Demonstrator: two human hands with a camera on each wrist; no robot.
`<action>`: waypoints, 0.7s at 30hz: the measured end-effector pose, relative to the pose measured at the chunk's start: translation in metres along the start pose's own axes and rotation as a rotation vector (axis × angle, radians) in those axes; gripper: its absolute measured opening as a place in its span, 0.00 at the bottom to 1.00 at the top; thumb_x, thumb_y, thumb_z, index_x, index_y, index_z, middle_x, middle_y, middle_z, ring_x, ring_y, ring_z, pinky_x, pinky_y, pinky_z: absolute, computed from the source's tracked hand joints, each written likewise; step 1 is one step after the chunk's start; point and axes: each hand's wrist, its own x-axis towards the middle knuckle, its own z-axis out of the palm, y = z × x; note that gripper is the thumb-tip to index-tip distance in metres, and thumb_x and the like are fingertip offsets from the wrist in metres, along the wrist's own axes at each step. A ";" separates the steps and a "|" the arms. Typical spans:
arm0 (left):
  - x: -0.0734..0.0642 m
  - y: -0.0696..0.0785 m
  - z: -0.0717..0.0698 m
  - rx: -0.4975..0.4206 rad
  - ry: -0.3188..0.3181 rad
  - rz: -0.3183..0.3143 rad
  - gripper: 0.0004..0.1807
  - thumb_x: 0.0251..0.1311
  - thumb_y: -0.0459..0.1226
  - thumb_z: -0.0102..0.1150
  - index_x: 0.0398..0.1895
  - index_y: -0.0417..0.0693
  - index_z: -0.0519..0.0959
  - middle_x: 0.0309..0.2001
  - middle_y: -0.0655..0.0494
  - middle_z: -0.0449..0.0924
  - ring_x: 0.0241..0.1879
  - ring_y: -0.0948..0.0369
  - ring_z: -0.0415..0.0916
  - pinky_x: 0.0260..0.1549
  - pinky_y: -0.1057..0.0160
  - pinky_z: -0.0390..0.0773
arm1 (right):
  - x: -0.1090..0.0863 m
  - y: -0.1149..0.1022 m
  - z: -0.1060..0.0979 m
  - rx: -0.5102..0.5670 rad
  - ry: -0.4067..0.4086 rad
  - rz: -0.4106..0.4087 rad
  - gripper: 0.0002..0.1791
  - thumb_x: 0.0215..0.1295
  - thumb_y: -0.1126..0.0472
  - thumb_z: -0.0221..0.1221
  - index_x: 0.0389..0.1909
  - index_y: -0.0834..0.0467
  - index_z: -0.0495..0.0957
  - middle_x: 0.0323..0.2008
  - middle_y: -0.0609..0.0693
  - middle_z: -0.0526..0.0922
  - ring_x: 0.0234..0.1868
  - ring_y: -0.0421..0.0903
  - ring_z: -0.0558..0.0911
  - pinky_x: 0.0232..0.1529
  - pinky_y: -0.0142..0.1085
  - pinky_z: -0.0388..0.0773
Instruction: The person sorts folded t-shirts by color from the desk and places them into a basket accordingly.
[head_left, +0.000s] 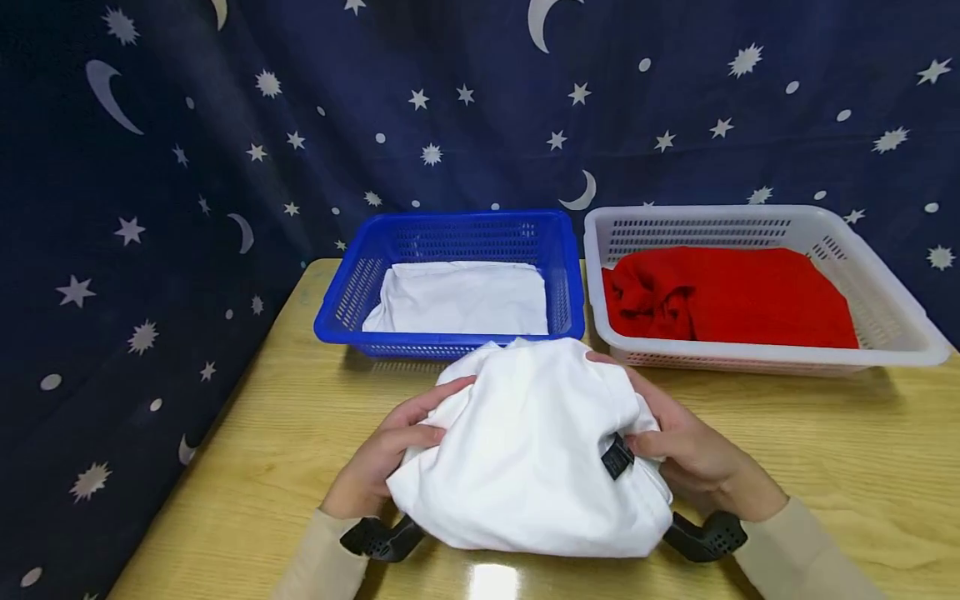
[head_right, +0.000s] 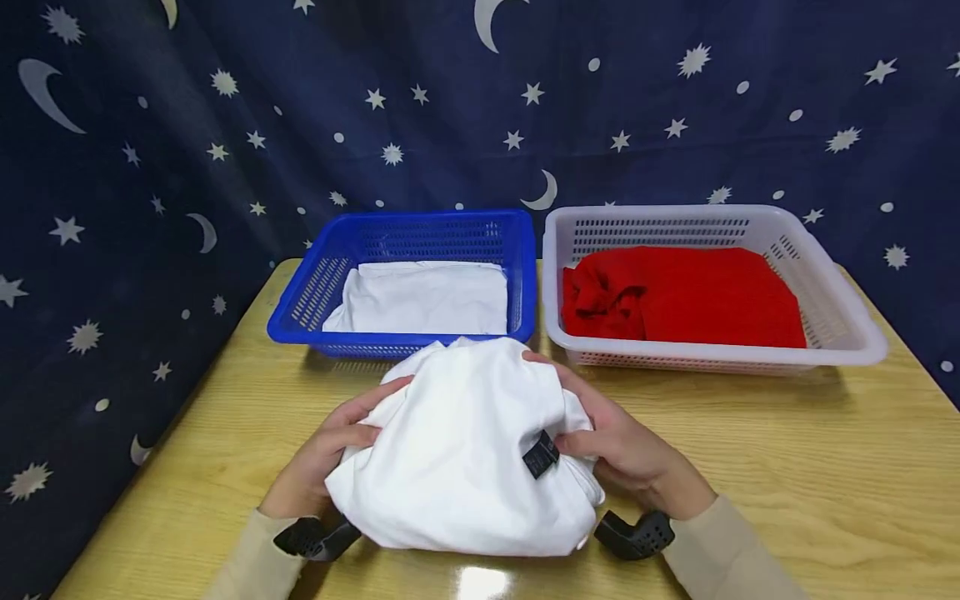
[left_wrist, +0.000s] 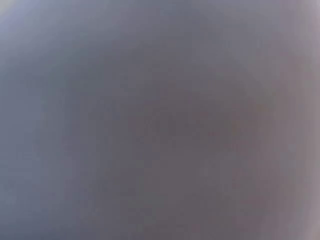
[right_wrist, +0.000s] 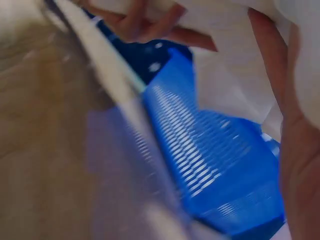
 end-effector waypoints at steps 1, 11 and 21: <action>0.001 0.005 0.000 0.016 0.005 -0.005 0.30 0.56 0.23 0.39 0.65 0.45 0.59 0.62 0.43 0.55 0.52 0.53 0.65 0.45 0.58 0.73 | 0.003 -0.005 0.001 -0.012 0.002 -0.020 0.43 0.55 0.78 0.44 0.69 0.52 0.38 0.62 0.59 0.53 0.56 0.50 0.66 0.52 0.49 0.67; 0.007 0.061 0.003 0.171 0.051 0.128 0.29 0.59 0.24 0.37 0.66 0.46 0.56 0.62 0.44 0.53 0.52 0.55 0.63 0.46 0.62 0.72 | 0.042 -0.027 0.004 0.234 -0.081 -0.204 0.40 0.60 0.75 0.45 0.69 0.52 0.39 0.59 0.56 0.57 0.54 0.49 0.67 0.50 0.48 0.68; 0.024 0.100 0.003 0.009 0.169 0.158 0.23 0.68 0.33 0.32 0.67 0.49 0.55 0.62 0.48 0.55 0.50 0.57 0.65 0.42 0.65 0.74 | 0.084 -0.018 0.007 0.671 0.054 -0.372 0.40 0.62 0.71 0.48 0.69 0.46 0.40 0.56 0.53 0.64 0.46 0.48 0.74 0.45 0.36 0.74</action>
